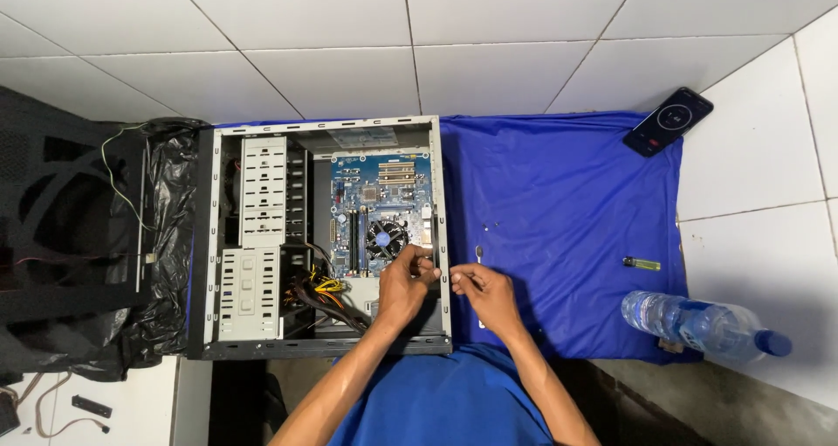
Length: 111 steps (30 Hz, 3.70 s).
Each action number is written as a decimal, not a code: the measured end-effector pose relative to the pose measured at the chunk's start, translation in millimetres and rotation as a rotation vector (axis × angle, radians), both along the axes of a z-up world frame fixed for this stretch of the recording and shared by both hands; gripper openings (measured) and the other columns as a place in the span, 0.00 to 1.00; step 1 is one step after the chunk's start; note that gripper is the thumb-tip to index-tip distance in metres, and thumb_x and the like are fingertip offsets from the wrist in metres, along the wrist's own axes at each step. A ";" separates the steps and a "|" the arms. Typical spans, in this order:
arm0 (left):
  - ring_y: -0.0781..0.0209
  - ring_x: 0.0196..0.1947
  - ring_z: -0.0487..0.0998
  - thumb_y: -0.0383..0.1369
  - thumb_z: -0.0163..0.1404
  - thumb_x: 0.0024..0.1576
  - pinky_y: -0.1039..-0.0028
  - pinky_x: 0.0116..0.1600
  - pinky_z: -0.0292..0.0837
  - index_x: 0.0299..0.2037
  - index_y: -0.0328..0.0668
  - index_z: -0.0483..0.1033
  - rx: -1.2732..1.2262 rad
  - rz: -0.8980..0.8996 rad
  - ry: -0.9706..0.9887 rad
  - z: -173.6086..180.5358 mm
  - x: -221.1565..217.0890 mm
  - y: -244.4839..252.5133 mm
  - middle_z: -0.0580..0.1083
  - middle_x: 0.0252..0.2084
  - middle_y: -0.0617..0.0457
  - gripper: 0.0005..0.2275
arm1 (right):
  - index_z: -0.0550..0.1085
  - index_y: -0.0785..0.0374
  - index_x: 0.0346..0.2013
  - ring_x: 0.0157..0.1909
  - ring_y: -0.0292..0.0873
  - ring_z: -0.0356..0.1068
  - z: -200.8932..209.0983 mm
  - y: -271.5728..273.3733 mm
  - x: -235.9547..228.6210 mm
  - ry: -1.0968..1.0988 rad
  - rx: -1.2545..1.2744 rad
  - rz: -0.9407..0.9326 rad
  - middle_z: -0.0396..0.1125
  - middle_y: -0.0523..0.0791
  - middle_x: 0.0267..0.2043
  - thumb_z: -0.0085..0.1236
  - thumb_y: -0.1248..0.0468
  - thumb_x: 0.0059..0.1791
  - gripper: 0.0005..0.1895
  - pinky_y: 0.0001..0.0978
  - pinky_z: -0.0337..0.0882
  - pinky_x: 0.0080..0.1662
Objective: The person assembles a desktop computer by installing the motherboard and power supply unit into a computer case. They use a screwdriver to secure the motherboard and connect various cables to the board and power supply.
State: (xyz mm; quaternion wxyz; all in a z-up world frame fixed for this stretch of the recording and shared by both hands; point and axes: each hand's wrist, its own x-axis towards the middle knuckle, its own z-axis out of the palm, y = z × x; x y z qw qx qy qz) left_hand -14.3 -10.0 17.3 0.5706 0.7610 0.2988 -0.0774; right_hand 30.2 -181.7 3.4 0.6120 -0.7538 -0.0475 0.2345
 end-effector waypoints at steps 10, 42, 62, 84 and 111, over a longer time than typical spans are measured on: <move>0.57 0.38 0.83 0.26 0.64 0.50 0.67 0.47 0.77 0.48 0.40 0.81 -0.021 0.021 -0.023 -3.3 -0.7 0.7 0.80 0.37 0.46 0.15 | 0.81 0.65 0.40 0.32 0.40 0.77 -17.9 0.6 -1.4 0.048 0.034 -0.021 0.78 0.52 0.29 0.63 0.74 0.47 0.08 0.35 0.80 0.43; 0.60 0.42 0.82 0.27 0.63 0.50 0.67 0.53 0.76 0.49 0.39 0.79 -0.204 -0.023 0.017 -1.0 2.5 11.7 0.82 0.40 0.47 0.16 | 0.79 0.71 0.45 0.35 0.37 0.73 -46.5 6.0 -11.1 0.425 0.301 -0.255 0.73 0.46 0.36 0.63 0.72 0.49 0.10 0.27 0.78 0.43; 0.54 0.42 0.84 0.25 0.63 0.51 0.67 0.50 0.78 0.51 0.38 0.78 -0.135 -0.049 0.125 0.5 6.8 13.8 0.82 0.39 0.43 0.17 | 0.84 0.62 0.40 0.32 0.37 0.77 -42.8 -1.1 -4.5 0.158 0.101 -0.171 0.77 0.46 0.29 0.68 0.68 0.47 0.07 0.30 0.79 0.42; 0.54 0.42 0.83 0.23 0.63 0.51 0.64 0.51 0.80 0.51 0.35 0.78 -0.043 0.004 0.187 42.5 21.3 -0.5 0.81 0.36 0.45 0.17 | 0.82 0.57 0.34 0.38 0.48 0.79 -17.5 -5.8 15.7 -0.308 0.157 0.004 0.77 0.44 0.32 0.67 0.68 0.46 0.03 0.38 0.78 0.42; 0.55 0.41 0.81 0.20 0.61 0.51 0.65 0.50 0.79 0.51 0.35 0.78 -0.136 0.028 0.098 14.1 9.9 8.3 0.81 0.37 0.43 0.17 | 0.81 0.64 0.39 0.31 0.37 0.75 -32.3 1.2 6.9 0.209 0.183 -0.028 0.76 0.48 0.26 0.63 0.71 0.50 0.04 0.30 0.79 0.40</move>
